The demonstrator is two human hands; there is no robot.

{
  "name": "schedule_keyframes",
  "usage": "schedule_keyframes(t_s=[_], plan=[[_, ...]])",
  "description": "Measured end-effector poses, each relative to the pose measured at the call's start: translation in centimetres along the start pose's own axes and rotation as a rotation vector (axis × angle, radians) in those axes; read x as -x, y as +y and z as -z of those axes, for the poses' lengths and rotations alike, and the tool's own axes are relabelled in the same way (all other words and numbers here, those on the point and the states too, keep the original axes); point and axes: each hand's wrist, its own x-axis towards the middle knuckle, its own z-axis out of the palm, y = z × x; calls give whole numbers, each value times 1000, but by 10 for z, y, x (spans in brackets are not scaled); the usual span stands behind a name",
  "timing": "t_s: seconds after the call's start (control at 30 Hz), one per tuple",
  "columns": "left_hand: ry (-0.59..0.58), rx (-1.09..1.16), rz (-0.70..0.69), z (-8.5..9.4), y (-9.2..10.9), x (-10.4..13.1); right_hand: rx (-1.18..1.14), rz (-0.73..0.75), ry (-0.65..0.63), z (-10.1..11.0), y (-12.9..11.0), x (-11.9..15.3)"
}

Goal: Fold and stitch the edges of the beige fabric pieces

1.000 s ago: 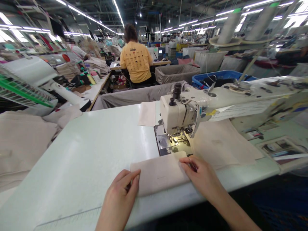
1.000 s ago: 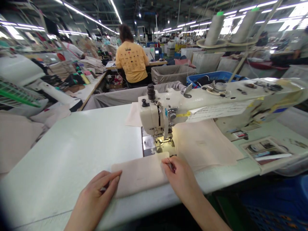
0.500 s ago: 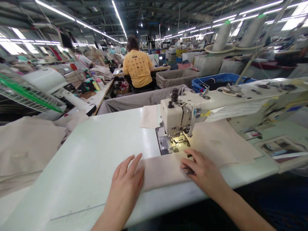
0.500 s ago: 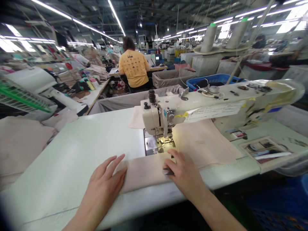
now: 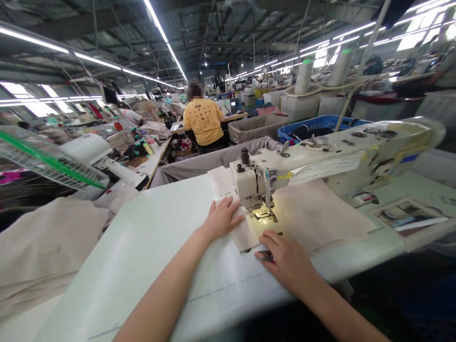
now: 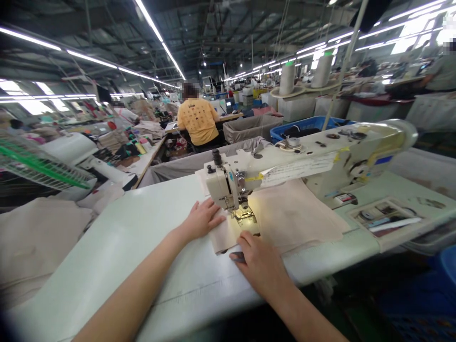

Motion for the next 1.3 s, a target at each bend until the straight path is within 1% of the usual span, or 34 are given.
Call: schedule_keyframes(t_s=[0.13,0.2,0.3,0.7,0.9,1.0,1.1,1.13,1.17,1.23,1.3], plan=[[0,68,-139,-2,-19,-20,-22,-3,21,-1,-3,-2],[5,83,-181,0,-23,-25,-29,-15,24,-2,-4,-3],[21,99,-223,2,-24,-28,-38,-28,16,-3,-5,-4],[38,111,-228,-3,-26,-30,-50,-20,-7,-2,-2,-5],[26,80,-235,1,-27,-32,-30,-6,-24,-2,0,-11],[21,6,-160,5,-19,-31,-16,-5,-26,0,0,-16],[63,-74,-69,6,5,-17,-17,1,-35,3,0,-18],[79,-74,-73,5,15,-9,-23,2,-37,4,1,-17],[83,-51,-107,3,25,0,-32,3,-38,4,1,-16],[121,34,-206,-5,42,21,-49,6,-38,4,3,-13],[173,75,-286,-12,53,40,-52,11,-46,2,5,-10]])
